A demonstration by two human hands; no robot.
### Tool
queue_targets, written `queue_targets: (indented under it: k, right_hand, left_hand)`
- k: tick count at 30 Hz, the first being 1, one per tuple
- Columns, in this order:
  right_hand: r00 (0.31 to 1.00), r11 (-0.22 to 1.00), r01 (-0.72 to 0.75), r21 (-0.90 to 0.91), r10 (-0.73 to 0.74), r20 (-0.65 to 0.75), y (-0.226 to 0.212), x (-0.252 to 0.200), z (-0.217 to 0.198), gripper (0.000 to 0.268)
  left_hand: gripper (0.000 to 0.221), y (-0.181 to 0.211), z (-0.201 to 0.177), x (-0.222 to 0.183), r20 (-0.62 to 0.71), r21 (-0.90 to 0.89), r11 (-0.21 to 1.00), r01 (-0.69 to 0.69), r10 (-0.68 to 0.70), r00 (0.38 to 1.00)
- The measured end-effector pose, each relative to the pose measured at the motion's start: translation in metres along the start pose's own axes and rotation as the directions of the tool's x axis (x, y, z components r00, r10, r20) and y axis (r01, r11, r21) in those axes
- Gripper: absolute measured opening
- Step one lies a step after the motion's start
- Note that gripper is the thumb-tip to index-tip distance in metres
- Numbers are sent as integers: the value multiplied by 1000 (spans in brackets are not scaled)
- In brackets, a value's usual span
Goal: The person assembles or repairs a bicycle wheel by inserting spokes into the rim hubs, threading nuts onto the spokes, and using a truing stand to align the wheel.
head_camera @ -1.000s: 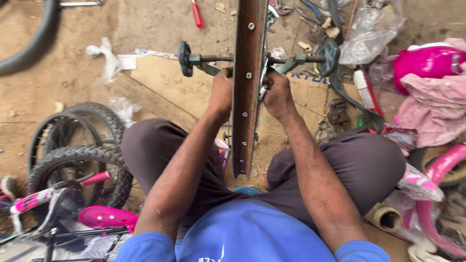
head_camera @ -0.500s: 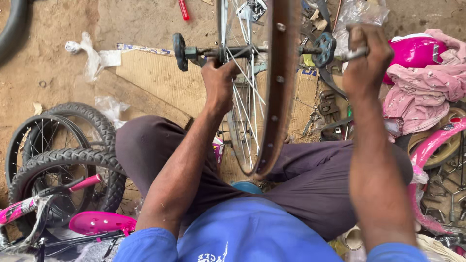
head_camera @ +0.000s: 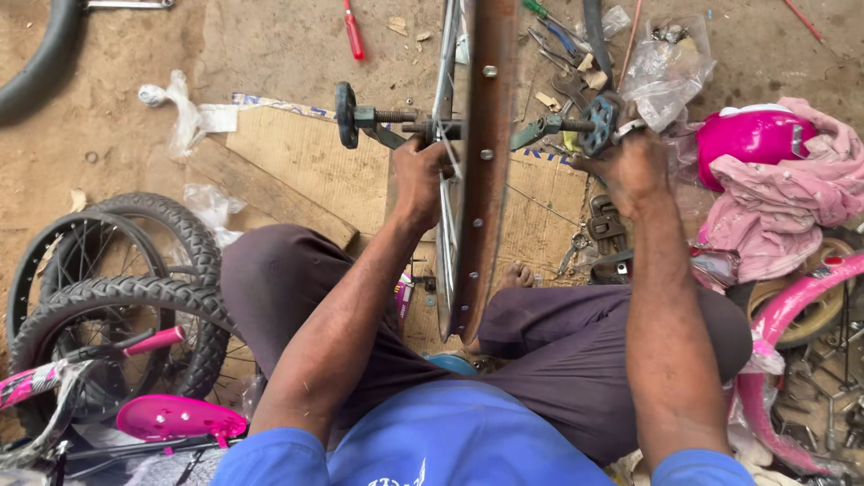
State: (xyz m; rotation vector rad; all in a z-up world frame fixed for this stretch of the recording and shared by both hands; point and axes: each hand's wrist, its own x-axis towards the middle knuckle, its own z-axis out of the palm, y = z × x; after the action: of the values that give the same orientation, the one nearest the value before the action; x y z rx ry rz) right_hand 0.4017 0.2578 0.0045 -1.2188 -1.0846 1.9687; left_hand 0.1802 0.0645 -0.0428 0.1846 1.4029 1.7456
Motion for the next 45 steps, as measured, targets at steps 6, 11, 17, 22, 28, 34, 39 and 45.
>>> queue_targets:
  k: [6, 11, 17, 22, 28, 34, 39, 45]
  right_hand:
    - [991, 946, -5, -324, -39, -129, 37, 29, -53, 27]
    - [985, 500, -136, -855, 158, -65, 117, 60, -88, 31]
    - [970, 503, 193, -842, 31, 241, 92, 56, -69, 40]
    - [927, 988, -19, 152, -39, 374, 3, -10, -24, 45]
    - [970, 947, 137, -290, -69, 233, 33, 10, -38, 45]
    - [944, 985, 166, -51, -144, 296, 8, 6, -63, 56]
    - [959, 933, 268, -240, -281, -21, 51, 49, -56, 52]
    - [869, 972, 200, -124, -117, 482, 3, 6, -45, 72]
  left_hand:
    - [22, -19, -7, 12, 2, 92, 990, -105, 105, 994]
    - [25, 0, -16, 4, 73, 54, 998, -37, 33, 997]
    - [30, -4, -24, -3, 83, 157, 986, -48, 36, 996]
    - [35, 0, -21, 1, 78, 319, 947, -45, 21, 997]
    - [39, 6, -19, -6, 110, 411, 902, -131, 93, 990]
    - [33, -18, -23, 12, 78, 385, 920, -81, 55, 995]
    - [31, -35, -26, 25, 87, 321, 937, -139, 117, 989]
    - [34, -11, -15, 7, 36, 349, 937, -12, -1, 999]
